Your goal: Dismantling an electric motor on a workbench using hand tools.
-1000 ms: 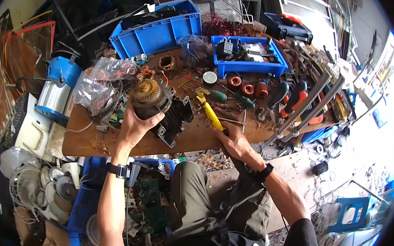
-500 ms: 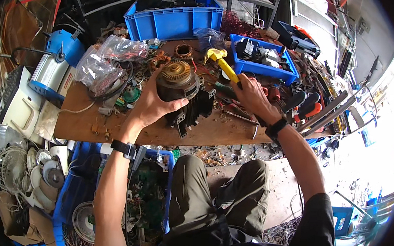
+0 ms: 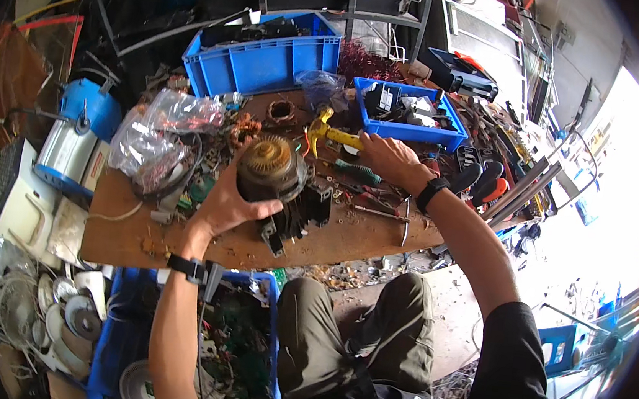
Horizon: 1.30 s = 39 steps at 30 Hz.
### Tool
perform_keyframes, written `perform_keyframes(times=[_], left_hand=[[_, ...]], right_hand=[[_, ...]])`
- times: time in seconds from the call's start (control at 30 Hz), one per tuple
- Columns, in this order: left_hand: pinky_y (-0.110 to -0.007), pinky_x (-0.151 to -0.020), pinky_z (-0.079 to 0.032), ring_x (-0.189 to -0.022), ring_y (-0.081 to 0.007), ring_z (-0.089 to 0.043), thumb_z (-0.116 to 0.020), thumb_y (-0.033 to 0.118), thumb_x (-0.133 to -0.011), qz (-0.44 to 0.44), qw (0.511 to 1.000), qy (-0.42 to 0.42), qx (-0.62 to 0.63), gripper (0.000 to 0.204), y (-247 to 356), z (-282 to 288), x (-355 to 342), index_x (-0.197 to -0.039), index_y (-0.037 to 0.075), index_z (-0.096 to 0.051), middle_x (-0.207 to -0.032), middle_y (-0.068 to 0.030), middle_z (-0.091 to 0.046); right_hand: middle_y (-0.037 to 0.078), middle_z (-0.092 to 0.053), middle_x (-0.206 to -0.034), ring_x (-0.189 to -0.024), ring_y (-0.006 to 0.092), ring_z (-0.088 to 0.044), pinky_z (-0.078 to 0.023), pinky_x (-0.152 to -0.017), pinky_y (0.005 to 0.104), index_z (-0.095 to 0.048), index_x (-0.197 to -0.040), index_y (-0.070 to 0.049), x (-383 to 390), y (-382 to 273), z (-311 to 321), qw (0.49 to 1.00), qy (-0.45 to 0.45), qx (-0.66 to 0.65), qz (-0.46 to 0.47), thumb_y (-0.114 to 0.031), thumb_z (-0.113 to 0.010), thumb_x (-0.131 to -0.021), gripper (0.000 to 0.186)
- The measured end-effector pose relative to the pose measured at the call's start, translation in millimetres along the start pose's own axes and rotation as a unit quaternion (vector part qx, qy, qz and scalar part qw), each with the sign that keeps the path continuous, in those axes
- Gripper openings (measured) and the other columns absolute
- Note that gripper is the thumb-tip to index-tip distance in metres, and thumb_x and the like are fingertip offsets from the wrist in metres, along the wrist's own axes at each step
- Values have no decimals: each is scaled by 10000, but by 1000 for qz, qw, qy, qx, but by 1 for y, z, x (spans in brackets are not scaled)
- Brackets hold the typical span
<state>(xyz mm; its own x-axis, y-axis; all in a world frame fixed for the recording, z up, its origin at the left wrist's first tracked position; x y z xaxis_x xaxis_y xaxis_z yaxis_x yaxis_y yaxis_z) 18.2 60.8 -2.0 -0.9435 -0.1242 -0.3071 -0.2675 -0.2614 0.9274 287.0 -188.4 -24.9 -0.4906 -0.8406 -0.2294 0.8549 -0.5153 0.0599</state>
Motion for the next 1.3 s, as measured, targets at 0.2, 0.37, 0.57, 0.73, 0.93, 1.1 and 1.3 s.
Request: perform_keyframes(times=[0.2,0.37,0.57,0.73,0.93,1.1,1.3], left_hand=[[-426,-1180,-471,-1358,-262,-584,-983,206,-711,39,998,33,44,1141,-3,-5,10,-1612,-9,-317,-1471,-158,-574],[-429,-1184,-461,-1352,-254,-581,-979,228,-726,44,999,14,11,1064,-3,1,6,-1569,-5,-373,-1469,-150,-570],[-423,-1181,-457,-1344,-252,-585,-975,247,-735,33,999,24,23,1057,-1,-4,4,-1570,2,-375,-1466,-144,-575],[-416,-1177,-454,-1343,-243,-581,-978,241,-730,40,998,38,19,1061,-1,-3,9,-1569,0,-376,-1452,-136,-588],[-425,-1162,-472,-1317,-247,-600,-983,301,-725,30,999,25,3,1034,2,-4,5,-1543,1,-425,-1420,-134,-619],[-420,-1156,-478,-1300,-246,-613,-977,343,-728,23,999,38,0,1024,10,-8,7,-1531,-3,-445,-1404,-131,-640],[-416,-1154,-478,-1289,-238,-618,-976,334,-725,21,999,33,9,1014,8,-13,1,-1524,-6,-453,-1393,-125,-645]], right_hand=[[189,-696,-998,-868,362,-752,-617,-730,481,-624,-1112,-14,-5,-7,-2,999,44,12,21,-201,-607,-1017,210],[168,-638,-1130,-1104,317,-659,-538,-924,441,-623,-1136,-33,-8,-27,5,980,184,52,47,-118,-616,-949,206],[166,-653,-1181,-1112,292,-641,-530,-949,418,-683,-1107,0,18,-46,-29,973,199,65,96,-123,-639,-923,226],[147,-696,-1067,-1056,286,-679,-530,-905,418,-751,-956,-17,16,-66,-39,992,64,91,63,-125,-645,-920,155],[159,-643,-1149,-1088,296,-638,-517,-907,422,-747,-1053,-13,18,-67,-42,994,23,104,-28,-152,-664,-923,208],[173,-560,-1262,-1178,319,-571,-515,-952,446,-675,-1124,2,19,-50,-37,996,48,73,-13,-191,-780,-806,387],[206,-664,-1108,-1088,376,-682,-550,-902,500,-505,-1301,-10,39,-39,-16,997,47,-45,-46,-283,-833,-841,628]])
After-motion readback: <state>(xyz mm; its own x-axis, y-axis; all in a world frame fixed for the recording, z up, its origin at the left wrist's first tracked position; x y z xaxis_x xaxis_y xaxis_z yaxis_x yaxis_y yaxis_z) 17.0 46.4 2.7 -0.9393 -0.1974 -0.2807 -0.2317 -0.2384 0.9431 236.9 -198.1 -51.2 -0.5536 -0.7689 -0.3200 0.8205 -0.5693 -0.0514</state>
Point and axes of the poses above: each hand's wrist, its own x-axis away from the middle knuckle, its own z-axis out of the back of the hand, y = z × x, the point moved 1 cm from there along -x, towards the middle knuckle
